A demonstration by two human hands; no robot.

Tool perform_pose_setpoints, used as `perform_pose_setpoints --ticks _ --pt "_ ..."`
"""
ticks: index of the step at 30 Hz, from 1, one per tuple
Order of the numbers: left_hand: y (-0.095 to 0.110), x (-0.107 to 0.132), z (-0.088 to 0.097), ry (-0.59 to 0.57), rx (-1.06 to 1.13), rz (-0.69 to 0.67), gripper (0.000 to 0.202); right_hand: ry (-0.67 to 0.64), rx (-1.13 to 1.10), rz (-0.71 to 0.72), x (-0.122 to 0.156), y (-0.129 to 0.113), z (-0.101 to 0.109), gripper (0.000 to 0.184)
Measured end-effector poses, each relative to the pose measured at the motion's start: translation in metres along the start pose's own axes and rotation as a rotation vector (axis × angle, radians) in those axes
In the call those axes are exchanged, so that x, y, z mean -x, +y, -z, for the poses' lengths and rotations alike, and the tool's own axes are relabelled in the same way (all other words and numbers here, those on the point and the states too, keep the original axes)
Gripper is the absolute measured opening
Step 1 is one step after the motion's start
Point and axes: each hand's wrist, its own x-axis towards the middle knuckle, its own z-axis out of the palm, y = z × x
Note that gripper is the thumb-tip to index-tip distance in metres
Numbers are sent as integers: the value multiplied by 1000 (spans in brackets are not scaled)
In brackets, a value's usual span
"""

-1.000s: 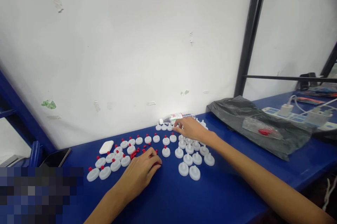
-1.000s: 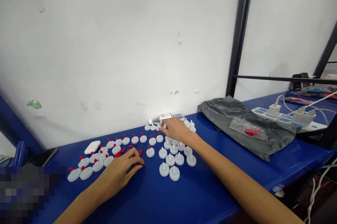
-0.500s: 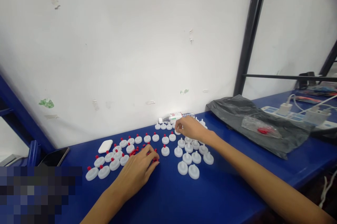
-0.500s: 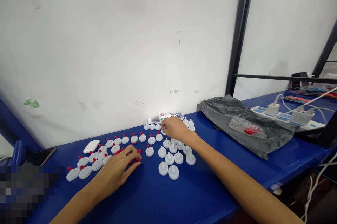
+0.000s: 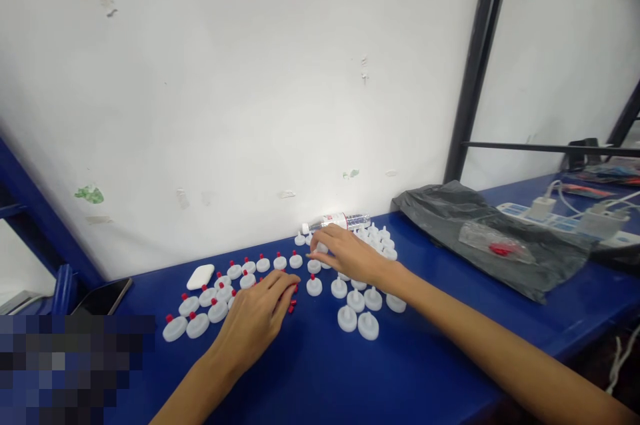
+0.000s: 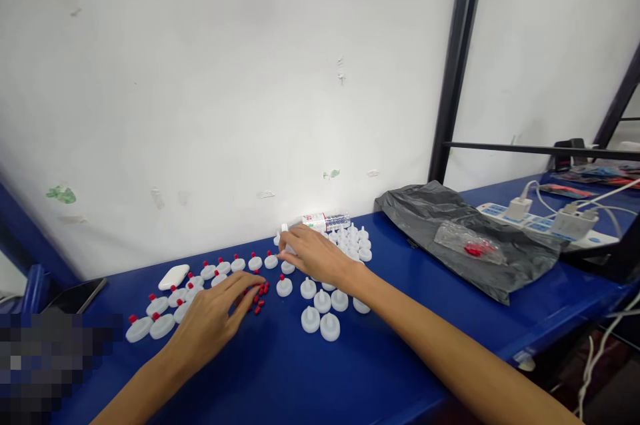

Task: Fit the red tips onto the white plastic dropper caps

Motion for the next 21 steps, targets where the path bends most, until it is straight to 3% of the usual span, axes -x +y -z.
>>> perform_pose_setpoints --ticks 5,8,16,21 --pt "1 0 3 93 -12 -10 27 -70 39 162 2 -11 -4 33" --pt "0 2 1 145 13 -35 27 -74 31 172 2 -11 -6 39" --pt "-5 4 -6 127 78 -187 28 -76 31 211 1 -16 -9 45" --pt "-2 2 -3 159 128 -190 25 -38 59 207 1 -20 -11 45"
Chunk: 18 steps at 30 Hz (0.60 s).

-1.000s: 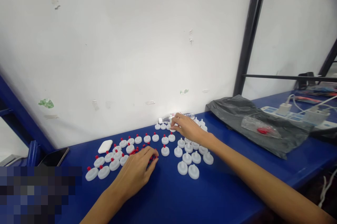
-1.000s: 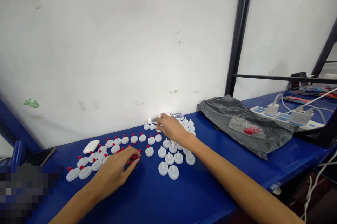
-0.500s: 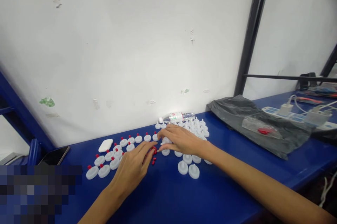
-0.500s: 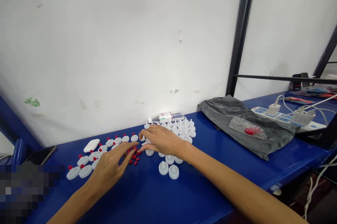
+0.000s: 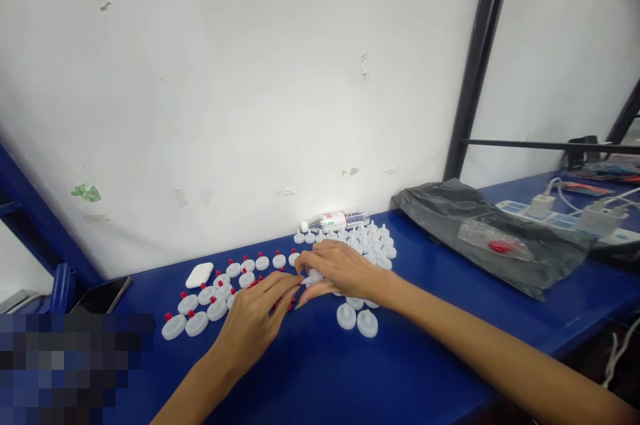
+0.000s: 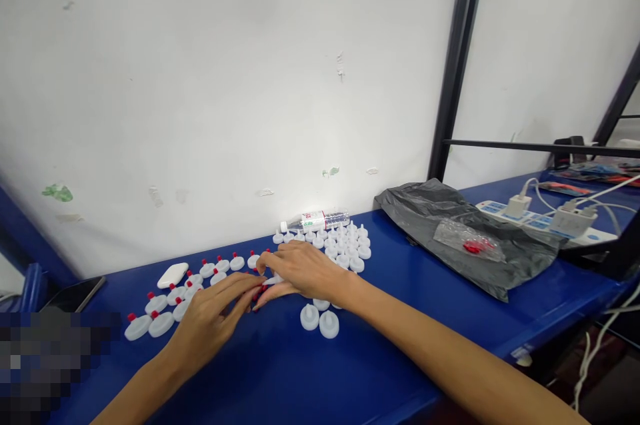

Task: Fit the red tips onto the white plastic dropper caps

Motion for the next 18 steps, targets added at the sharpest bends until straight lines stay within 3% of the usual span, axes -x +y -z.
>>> perform_pose_setpoints --ticks 6,13,16,18 --pt "4 0 -1 3 -47 -33 25 -16 -37 -10 4 -3 -3 43" --pt "4 -2 3 95 10 231 21 56 -84 46 4 -6 0 50" --pt "3 -4 5 43 20 349 25 98 -83 65 4 -5 -1 45" --pt "6 -5 7 -19 12 343 24 148 -90 78 4 -4 -4 45"
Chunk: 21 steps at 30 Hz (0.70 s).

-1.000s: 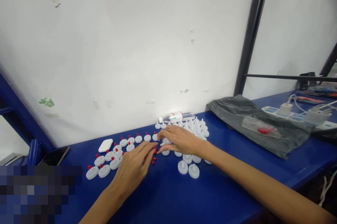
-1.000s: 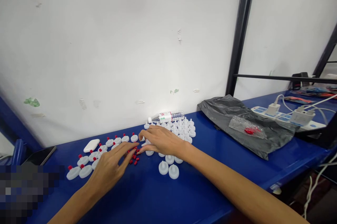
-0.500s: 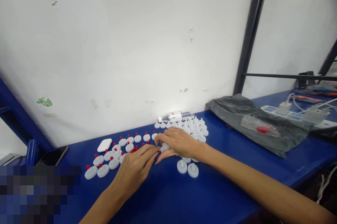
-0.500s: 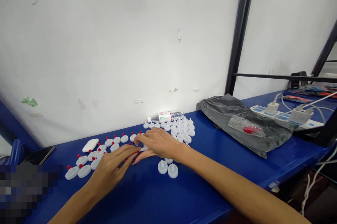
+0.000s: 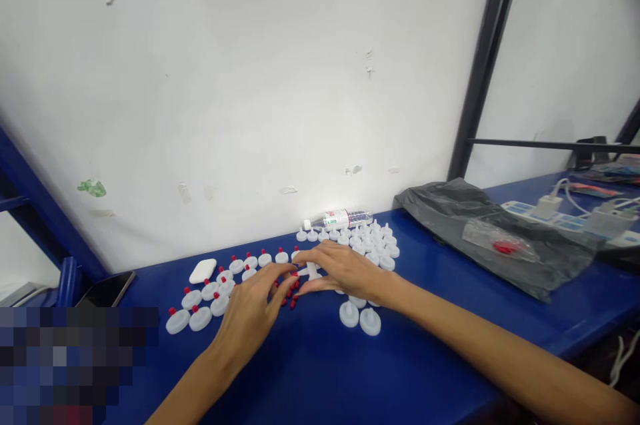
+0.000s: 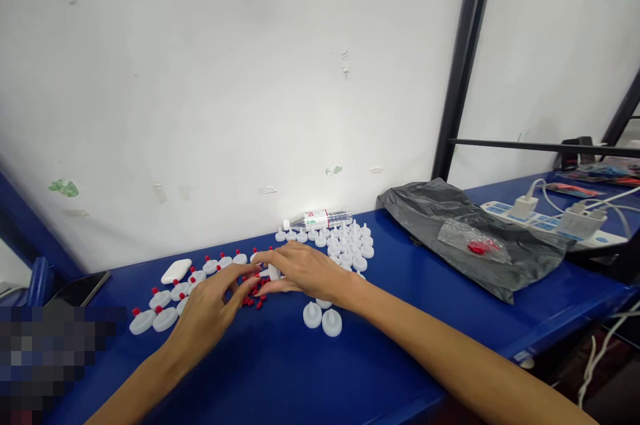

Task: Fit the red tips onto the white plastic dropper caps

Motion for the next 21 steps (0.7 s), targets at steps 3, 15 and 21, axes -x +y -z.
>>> perform_pose_setpoints --ticks 3,15,21 --pt "8 3 1 -85 -13 -32 32 43 2 18 2 0 -3 45" --pt "21 15 -5 -257 383 114 50 152 150 108 3 -7 -13 32" --pt "24 15 -6 -305 397 102 58 318 208 265 0 -8 -15 18"
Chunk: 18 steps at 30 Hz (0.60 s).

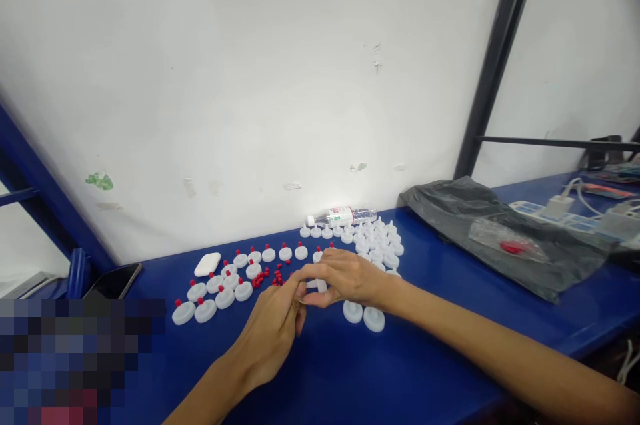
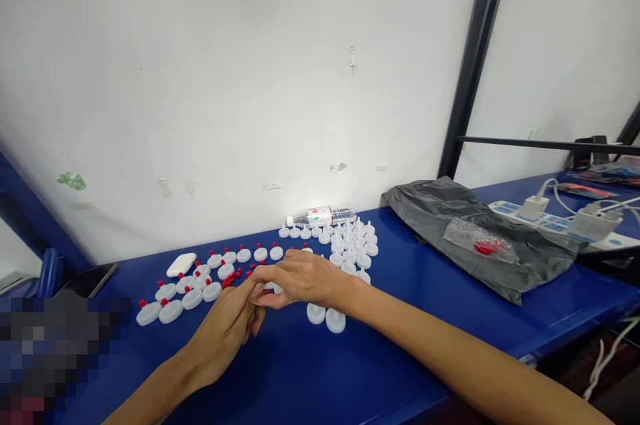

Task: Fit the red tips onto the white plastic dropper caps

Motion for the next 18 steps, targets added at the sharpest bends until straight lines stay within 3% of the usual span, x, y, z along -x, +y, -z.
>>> perform_pose_setpoints --ticks 7,14,18 --pt "3 2 -1 5 7 -37 49 -50 -11 -9 -1 -3 3 21" --pt "-2 4 -1 37 -129 -152 20 -204 -219 -223 6 -6 4 30" --pt "-1 0 5 26 -166 -193 20 -247 -329 -312 4 -6 6 34"
